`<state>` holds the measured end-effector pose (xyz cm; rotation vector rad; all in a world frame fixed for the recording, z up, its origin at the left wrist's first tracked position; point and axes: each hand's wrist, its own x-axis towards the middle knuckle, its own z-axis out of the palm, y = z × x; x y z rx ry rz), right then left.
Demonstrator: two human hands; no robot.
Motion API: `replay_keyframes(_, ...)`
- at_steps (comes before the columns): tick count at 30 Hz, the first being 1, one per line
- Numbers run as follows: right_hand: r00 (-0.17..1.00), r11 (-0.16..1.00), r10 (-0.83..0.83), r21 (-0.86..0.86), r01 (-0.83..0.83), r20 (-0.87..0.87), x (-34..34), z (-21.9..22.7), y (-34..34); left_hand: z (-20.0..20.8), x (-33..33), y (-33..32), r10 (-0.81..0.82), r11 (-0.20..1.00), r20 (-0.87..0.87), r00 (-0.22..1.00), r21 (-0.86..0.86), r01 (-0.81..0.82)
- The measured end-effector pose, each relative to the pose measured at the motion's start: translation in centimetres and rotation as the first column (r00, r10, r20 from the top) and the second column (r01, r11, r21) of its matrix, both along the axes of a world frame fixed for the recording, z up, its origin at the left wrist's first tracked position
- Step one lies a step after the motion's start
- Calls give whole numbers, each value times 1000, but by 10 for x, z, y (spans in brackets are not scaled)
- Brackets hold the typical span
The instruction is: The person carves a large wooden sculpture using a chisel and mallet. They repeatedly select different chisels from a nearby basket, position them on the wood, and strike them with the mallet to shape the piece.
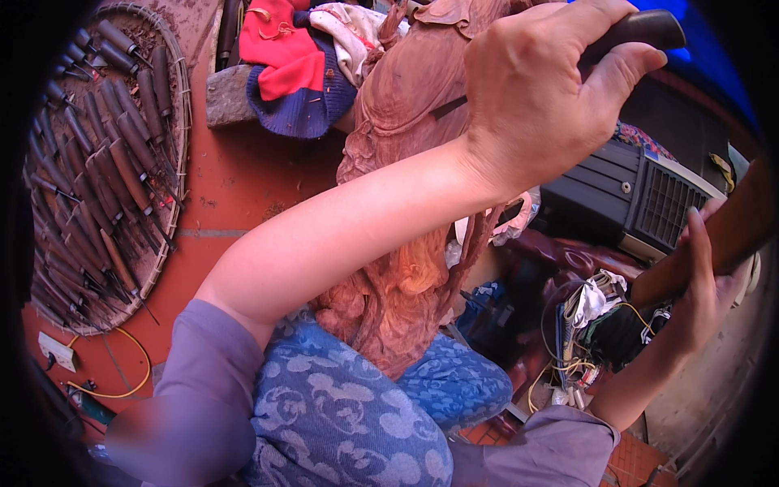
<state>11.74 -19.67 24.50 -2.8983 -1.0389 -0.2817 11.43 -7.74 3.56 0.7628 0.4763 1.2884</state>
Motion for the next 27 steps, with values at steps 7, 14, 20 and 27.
replay_keyframes(7, 983, 992, 18, -123, 4, 180, 12, -11, -9, -7, -1, -1, -3, 998, 14, 1000, 67, 2)
replay_keyframes(14, 994, 995, -14, -95, 25, 108, 15, -2, -17, -6, -4, -2, 38, 999, 70, 997, 9, -39)
replay_keyframes(20, 986, 994, 4, -108, 14, 168, 4, -18, -13, -9, -1, -4, 72, 995, 102, 992, 56, -78)
replay_keyframes(27, 966, 958, -25, -268, 97, 259, -1, -17, -18, -13, -1, -7, 69, 995, 94, 993, 67, -76)
